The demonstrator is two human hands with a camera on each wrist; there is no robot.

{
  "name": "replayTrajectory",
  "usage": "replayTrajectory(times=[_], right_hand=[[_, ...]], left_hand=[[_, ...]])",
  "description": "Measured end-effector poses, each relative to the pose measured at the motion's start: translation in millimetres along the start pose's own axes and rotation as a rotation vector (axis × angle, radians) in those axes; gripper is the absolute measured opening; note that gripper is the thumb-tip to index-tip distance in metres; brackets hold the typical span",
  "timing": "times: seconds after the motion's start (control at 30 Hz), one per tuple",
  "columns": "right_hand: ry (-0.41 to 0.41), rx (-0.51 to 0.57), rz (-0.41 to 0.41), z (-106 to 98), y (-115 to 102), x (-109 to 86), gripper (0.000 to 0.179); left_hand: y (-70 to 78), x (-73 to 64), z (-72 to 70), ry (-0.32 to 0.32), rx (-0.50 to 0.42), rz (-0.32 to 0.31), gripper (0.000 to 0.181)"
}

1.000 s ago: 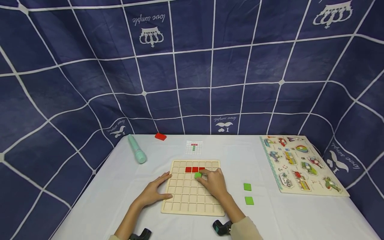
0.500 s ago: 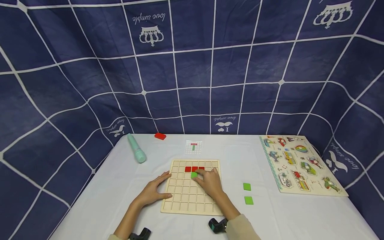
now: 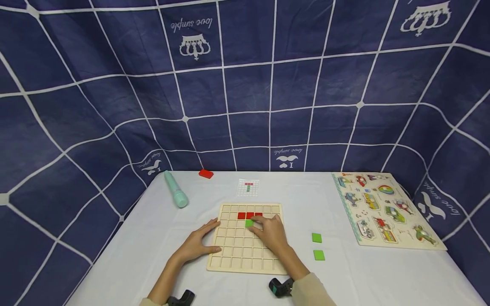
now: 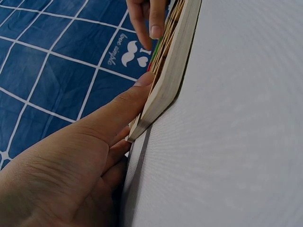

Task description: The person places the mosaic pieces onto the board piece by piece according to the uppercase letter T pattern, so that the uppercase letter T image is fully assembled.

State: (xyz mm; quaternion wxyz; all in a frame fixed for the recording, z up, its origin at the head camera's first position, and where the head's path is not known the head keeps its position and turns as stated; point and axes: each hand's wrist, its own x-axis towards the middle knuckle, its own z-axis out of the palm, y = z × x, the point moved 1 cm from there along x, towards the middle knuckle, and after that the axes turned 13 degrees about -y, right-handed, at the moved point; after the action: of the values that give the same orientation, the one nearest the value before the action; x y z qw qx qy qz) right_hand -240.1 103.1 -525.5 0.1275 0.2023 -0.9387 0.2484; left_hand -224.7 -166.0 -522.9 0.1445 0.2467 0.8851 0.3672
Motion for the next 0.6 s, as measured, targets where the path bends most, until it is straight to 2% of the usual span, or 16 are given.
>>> replayTrajectory(times=[0.23,0.47,0.6], right_hand=[[-0.013,0.019,-0.007,-16.8,12.9,-16.6,0.037],[0.024,-0.034,-0.035,-44.1,47.3,-47.4,0.038],[0.037,-0.063,-0.019,-63.7,69.6,-68.0,0.037]], left_hand=[[2.3,0.9,0.7,-0.002,-0.006,-0.014,0.088],[3.5,0.6,-0.3,-0.007,-0.008,-0.025,0.088],[2.4,0.8,-1.2,-0.011,-0.003,-0.034,0.088]])
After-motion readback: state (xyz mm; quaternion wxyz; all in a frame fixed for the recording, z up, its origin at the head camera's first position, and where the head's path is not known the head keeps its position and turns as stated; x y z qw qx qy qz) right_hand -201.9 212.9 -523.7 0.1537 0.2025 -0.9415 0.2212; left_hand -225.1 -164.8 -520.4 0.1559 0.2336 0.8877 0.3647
